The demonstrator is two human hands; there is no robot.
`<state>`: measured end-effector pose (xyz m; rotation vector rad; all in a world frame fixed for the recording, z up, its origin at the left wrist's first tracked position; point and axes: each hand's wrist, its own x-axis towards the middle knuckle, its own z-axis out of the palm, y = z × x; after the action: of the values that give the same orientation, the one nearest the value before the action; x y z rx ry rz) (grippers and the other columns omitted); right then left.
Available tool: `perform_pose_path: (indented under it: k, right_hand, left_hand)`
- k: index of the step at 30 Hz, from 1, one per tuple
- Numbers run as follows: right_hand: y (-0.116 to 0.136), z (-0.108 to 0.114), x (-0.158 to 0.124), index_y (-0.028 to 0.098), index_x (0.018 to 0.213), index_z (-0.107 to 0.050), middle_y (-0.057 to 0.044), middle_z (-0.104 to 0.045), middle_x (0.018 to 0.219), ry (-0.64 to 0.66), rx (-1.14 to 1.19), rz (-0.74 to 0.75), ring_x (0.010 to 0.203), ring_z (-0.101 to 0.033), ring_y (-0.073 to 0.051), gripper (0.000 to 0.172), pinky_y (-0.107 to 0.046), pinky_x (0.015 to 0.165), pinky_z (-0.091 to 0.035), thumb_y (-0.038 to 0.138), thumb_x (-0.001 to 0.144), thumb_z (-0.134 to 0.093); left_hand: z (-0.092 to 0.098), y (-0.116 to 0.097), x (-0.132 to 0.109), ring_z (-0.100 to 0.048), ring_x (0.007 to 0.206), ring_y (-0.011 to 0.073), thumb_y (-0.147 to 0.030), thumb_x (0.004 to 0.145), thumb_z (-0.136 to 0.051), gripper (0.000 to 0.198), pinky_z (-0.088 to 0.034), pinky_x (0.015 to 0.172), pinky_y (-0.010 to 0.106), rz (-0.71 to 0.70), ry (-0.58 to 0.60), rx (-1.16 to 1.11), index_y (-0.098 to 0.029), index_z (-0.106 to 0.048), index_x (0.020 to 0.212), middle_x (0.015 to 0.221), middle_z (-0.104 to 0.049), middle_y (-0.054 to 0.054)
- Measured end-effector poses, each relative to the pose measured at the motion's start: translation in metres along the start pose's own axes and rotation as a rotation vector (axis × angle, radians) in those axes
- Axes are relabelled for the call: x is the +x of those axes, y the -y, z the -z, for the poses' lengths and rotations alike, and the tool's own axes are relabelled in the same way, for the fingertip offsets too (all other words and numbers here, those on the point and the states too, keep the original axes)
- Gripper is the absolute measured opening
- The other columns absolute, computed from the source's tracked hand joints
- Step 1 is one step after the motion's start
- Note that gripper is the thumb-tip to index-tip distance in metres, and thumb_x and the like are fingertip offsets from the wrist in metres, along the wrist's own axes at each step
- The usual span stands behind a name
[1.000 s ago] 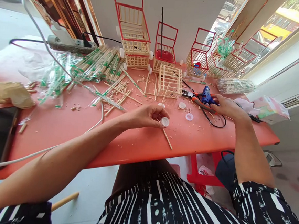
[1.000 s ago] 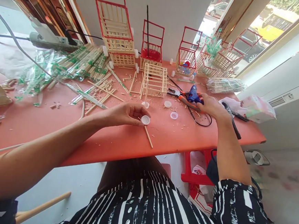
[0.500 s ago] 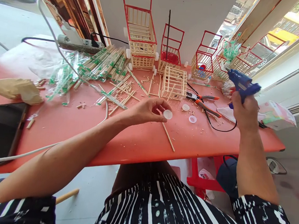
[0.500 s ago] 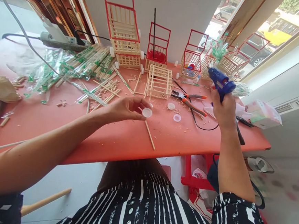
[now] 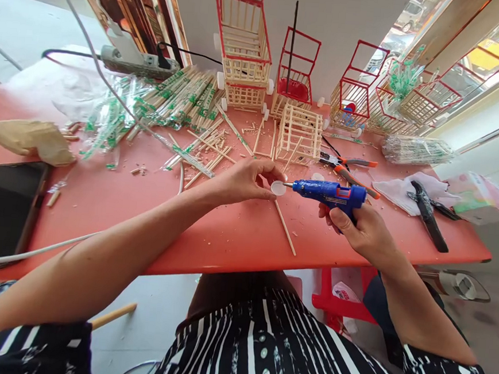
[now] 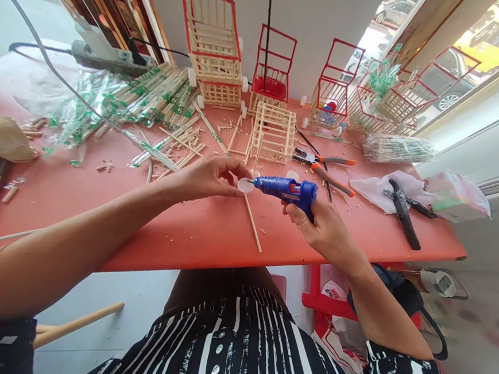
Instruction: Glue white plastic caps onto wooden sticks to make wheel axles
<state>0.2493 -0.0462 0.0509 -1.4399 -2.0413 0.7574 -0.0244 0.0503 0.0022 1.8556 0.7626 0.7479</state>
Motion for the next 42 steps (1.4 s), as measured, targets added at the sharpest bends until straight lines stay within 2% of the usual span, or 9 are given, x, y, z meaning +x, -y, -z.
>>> perform_pose_path:
  k: [6, 11, 21, 34, 42]
  right_hand:
    - [0.0003, -0.0034, 0.0054, 0.020, 0.088, -0.064, -0.004, -0.066, 0.072, 0.036, -0.136, -0.052, 0.058, -0.057, -0.016, 0.044, -0.030, 0.054, -0.046, 0.061, 0.097, -0.051]
    - [0.0030, -0.0041, 0.0084, 0.020, 0.087, -0.064, -0.003, -0.062, 0.066, 0.054, -0.196, -0.061, 0.057, -0.054, -0.017, 0.045, -0.030, 0.054, -0.042, 0.061, 0.096, -0.048]
    - [0.0068, -0.0025, 0.0084, 0.019, 0.088, -0.063, -0.004, -0.064, 0.071, 0.047, -0.254, -0.016, 0.063, -0.058, -0.019, 0.040, -0.031, 0.061, -0.045, 0.056, 0.097, -0.049]
    - [0.0068, -0.0019, 0.0102, 0.021, 0.081, -0.060, -0.003, -0.064, 0.068, 0.034, -0.358, 0.066, 0.063, -0.056, -0.020, 0.037, -0.031, 0.059, -0.041, 0.051, 0.099, -0.048]
    - [0.0078, -0.0023, 0.0102, 0.020, 0.085, -0.065, -0.003, -0.064, 0.068, 0.016, -0.340, 0.083, 0.062, -0.055, -0.019, 0.036, -0.030, 0.058, -0.040, 0.049, 0.098, -0.050]
  left_hand:
    - [-0.0009, -0.0020, -0.0019, -0.064, 0.075, 0.0124, -0.025, 0.075, -0.073, 0.022, -0.051, 0.067, 0.022, -0.049, -0.013, 0.085, -0.015, -0.072, 0.095, 0.089, -0.072, 0.002]
    - [-0.0017, -0.0003, -0.0018, -0.065, 0.080, 0.0140, -0.024, 0.075, -0.072, 0.022, -0.053, 0.069, 0.022, -0.093, -0.014, 0.136, -0.014, -0.071, 0.094, 0.089, -0.072, 0.003]
    - [-0.0021, -0.0046, -0.0028, -0.063, 0.078, 0.0128, -0.023, 0.074, -0.069, 0.023, -0.051, 0.070, 0.022, -0.090, 0.005, 0.162, -0.014, -0.072, 0.095, 0.089, -0.072, 0.003]
    - [-0.0029, -0.0030, -0.0019, -0.062, 0.073, 0.0110, -0.019, 0.073, -0.069, 0.022, -0.050, 0.067, 0.020, -0.125, 0.008, 0.183, -0.014, -0.071, 0.095, 0.088, -0.072, 0.002]
    - [-0.0025, -0.0017, -0.0023, -0.062, 0.072, 0.0097, -0.016, 0.075, -0.071, 0.021, -0.050, 0.066, 0.019, -0.140, 0.018, 0.179, -0.014, -0.071, 0.095, 0.086, -0.072, 0.001]
